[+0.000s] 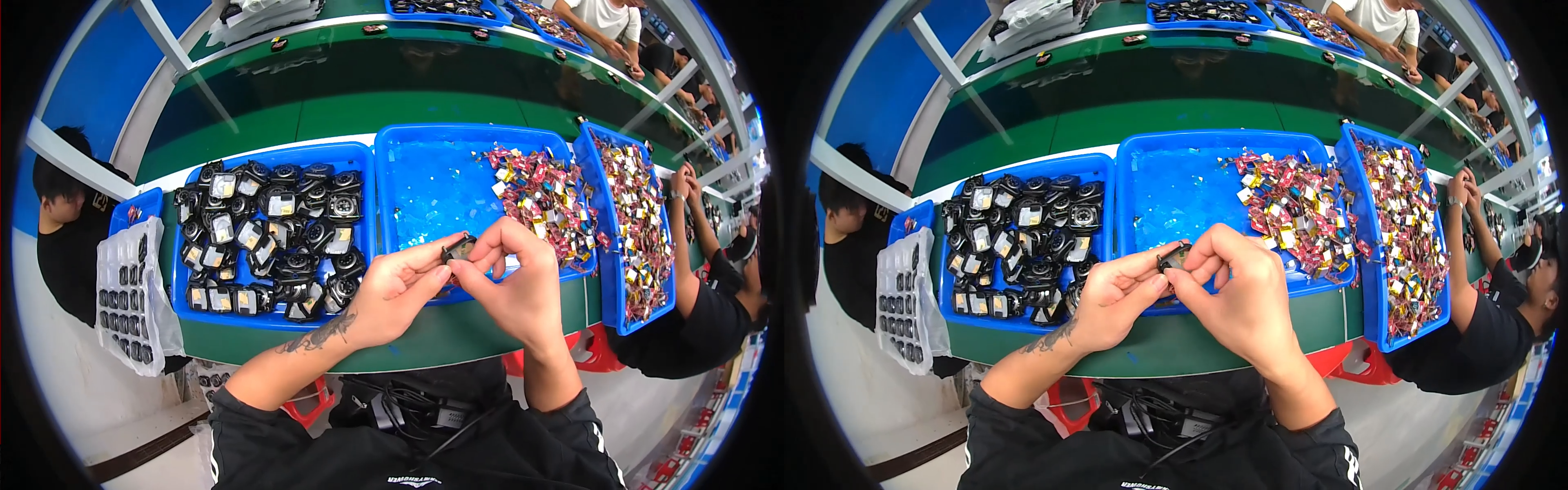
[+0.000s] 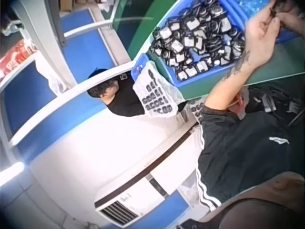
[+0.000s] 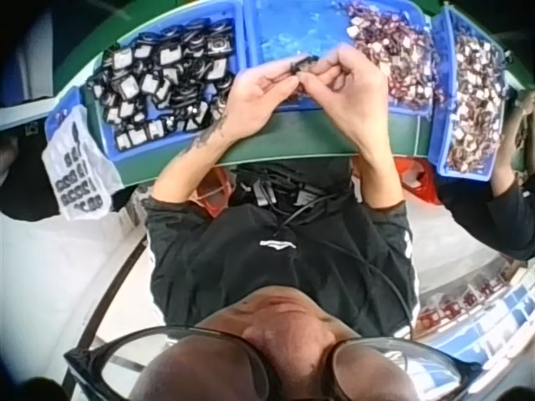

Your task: Assembling small electronic components into plastic housings on a production line.

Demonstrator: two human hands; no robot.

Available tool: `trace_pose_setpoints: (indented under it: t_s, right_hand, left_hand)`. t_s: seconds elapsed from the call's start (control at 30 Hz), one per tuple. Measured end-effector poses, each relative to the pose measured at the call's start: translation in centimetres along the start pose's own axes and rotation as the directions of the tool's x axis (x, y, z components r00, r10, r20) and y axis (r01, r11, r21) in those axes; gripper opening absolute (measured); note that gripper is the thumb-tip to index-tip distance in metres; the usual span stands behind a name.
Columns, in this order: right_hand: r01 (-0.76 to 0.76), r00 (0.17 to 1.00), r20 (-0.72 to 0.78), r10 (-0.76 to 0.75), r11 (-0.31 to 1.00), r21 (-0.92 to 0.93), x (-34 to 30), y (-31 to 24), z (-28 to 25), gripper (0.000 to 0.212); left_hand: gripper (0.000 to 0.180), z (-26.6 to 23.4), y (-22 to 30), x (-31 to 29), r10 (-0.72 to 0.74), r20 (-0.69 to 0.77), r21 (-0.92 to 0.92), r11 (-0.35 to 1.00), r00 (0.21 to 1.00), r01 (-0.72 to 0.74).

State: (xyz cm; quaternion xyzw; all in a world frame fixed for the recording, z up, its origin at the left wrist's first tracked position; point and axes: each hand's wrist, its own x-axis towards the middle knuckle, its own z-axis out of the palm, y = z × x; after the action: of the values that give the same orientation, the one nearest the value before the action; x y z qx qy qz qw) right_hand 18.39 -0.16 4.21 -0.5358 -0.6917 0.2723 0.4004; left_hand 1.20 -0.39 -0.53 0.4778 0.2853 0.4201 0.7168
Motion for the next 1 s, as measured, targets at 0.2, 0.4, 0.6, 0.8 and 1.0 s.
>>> trace_pose_setpoints:
  t_s: [0.2, 0.4, 0.6, 0.8, 1.0]
  right_hand:
    - [-0.019, 0.998, 0.054, 0.025, 0.994, -0.109, 0.3, -0.7, -1.0, 0.031]
    - [-0.077, 0.995, -0.007, 0.098, 0.818, 0.571, -1.2, 1.2, -1.0, 0.029]
    - [-0.221, 0.972, 0.059, 0.225, 0.815, 0.536, -3.5, 1.4, 0.0, 0.019]
    - [-0.27, 0.954, 0.114, 0.276, 0.631, 0.728, -3.4, 1.8, -0.1, 0.017]
    - [-0.324, 0.941, 0.201, 0.271, 0.559, 0.763, -3.3, 1.8, -1.0, 0.019]
  left_hand:
    - [0.042, 0.0, 0.5, 0.0, 0.012, 0.057, -0.081, 0.997, 0.998, -0.007]
    - [0.045, 0.6, 1.1, 0.5, 0.134, -0.106, -0.112, 0.983, 0.985, -0.145]
    - [0.041, 0.8, 1.4, 0.4, 0.148, -0.147, -0.165, 0.971, 0.978, -0.172]
    - [0.028, -0.2, 1.7, -0.1, 0.215, -0.028, 0.311, 0.93, 0.976, -0.196]
    - [0.035, 0.2, 2.2, -0.4, 0.301, 0.076, 0.607, 0.742, 0.951, -0.284]
